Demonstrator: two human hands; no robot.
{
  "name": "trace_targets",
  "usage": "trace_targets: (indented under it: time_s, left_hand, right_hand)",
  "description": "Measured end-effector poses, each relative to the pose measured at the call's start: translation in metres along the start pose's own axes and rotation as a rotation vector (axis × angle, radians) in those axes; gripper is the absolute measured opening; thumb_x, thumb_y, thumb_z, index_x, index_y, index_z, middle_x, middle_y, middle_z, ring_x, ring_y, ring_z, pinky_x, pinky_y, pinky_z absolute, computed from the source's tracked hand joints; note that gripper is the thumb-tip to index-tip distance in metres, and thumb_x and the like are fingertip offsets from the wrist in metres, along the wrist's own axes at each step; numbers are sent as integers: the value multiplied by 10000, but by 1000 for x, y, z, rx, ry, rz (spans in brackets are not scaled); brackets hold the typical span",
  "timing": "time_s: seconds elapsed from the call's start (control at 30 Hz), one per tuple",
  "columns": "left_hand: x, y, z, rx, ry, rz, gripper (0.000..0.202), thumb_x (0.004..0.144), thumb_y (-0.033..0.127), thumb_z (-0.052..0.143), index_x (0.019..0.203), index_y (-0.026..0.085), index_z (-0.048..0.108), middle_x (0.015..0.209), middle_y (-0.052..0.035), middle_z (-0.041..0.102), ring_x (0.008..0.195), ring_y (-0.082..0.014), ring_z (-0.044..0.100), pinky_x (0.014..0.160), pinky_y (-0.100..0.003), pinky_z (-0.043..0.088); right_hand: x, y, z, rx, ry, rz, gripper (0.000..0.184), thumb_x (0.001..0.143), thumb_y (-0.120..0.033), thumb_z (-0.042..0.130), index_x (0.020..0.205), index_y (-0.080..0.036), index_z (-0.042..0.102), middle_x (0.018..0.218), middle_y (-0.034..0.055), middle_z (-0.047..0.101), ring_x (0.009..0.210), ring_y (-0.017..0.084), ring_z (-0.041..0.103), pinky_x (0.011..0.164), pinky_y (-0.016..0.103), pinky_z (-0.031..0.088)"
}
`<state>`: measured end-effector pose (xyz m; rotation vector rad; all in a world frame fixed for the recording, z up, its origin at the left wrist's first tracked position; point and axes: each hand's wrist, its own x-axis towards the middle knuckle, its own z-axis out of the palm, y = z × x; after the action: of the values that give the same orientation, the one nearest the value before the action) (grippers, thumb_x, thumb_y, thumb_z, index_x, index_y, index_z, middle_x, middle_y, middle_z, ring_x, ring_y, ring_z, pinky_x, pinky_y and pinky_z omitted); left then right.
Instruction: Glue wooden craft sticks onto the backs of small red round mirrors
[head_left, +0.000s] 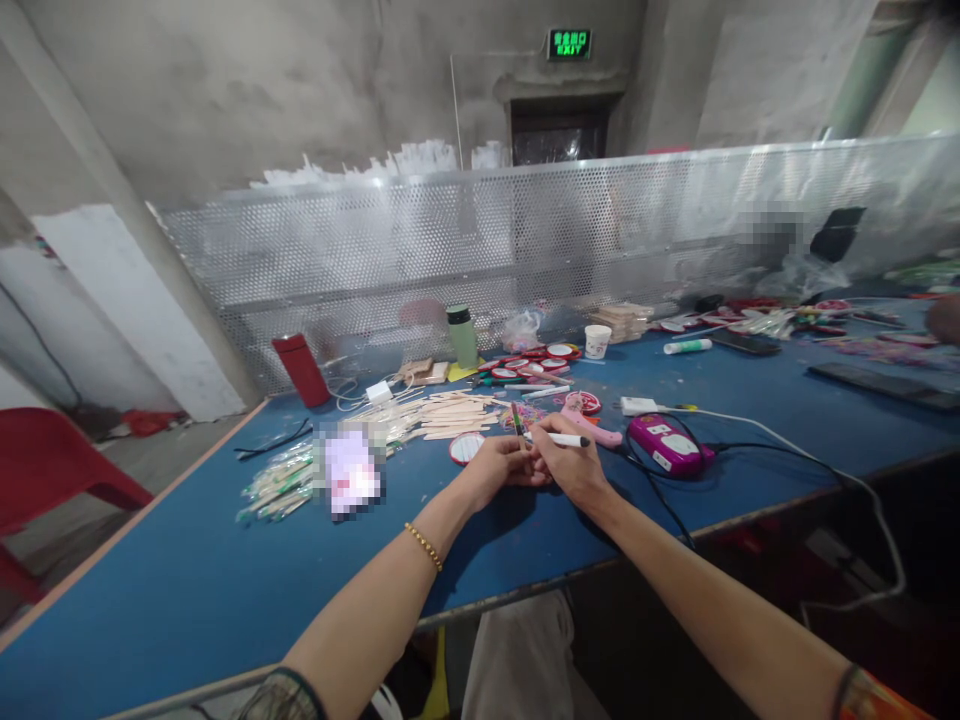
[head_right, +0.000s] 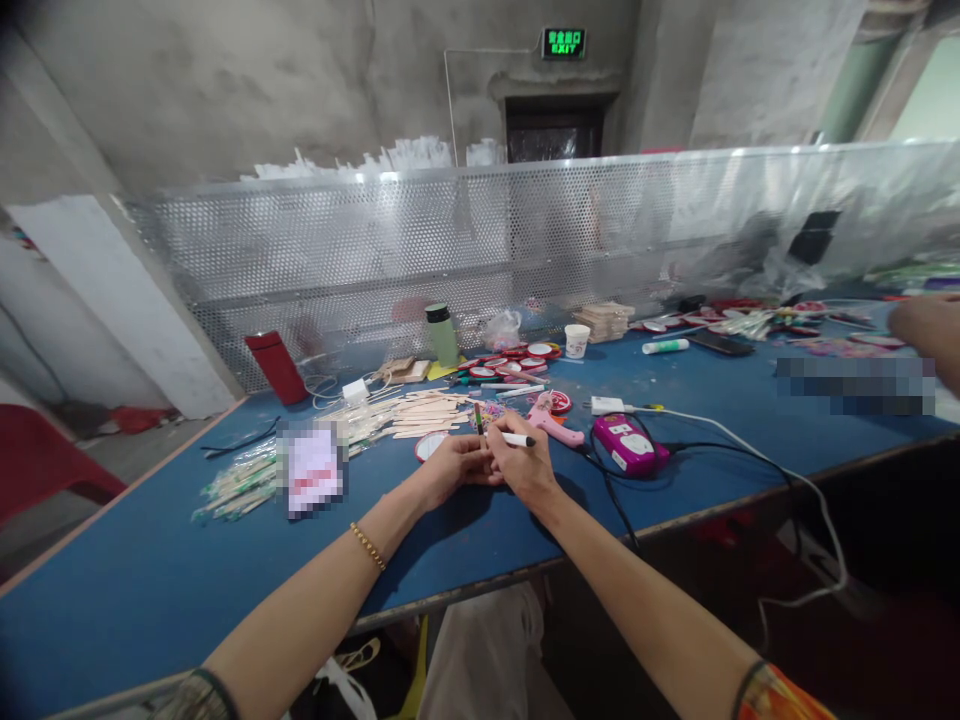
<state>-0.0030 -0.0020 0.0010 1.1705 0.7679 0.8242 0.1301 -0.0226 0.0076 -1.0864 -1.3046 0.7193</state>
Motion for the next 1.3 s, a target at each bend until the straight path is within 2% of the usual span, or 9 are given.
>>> trace_targets:
  time_s: [0.37,0.63,1.3]
  left_hand:
    - [0,1,1,4,11,6,474,523,439,891,676,106,590,641,-28,619,595,-127,631,703,-307,563]
    - [-1,1,1,-11,-21,2,465,550,436,887,702,100,603,660,-36,627,613,-126,639,748,-321,570]
    - [0,1,0,-9,-12,9,455,543,416,891,663,105,581,636,-23,623,600,-117,629,698,-298,567]
  right_hand:
    - [0,2,1,-1,1,-4,273,757,-449,594,674,-189,581,529,-29,591,379,95,540,319,170,443]
    - [-1,-3,-1,10,36,-17,273,749,-448,599,656,-193,573,509,-24,589,375,107,540,334,182,426]
    - [0,1,0,-19,18,-17,264,757,-433,575,650,-192,570,518,-33,578,378,93,526,334,173,433]
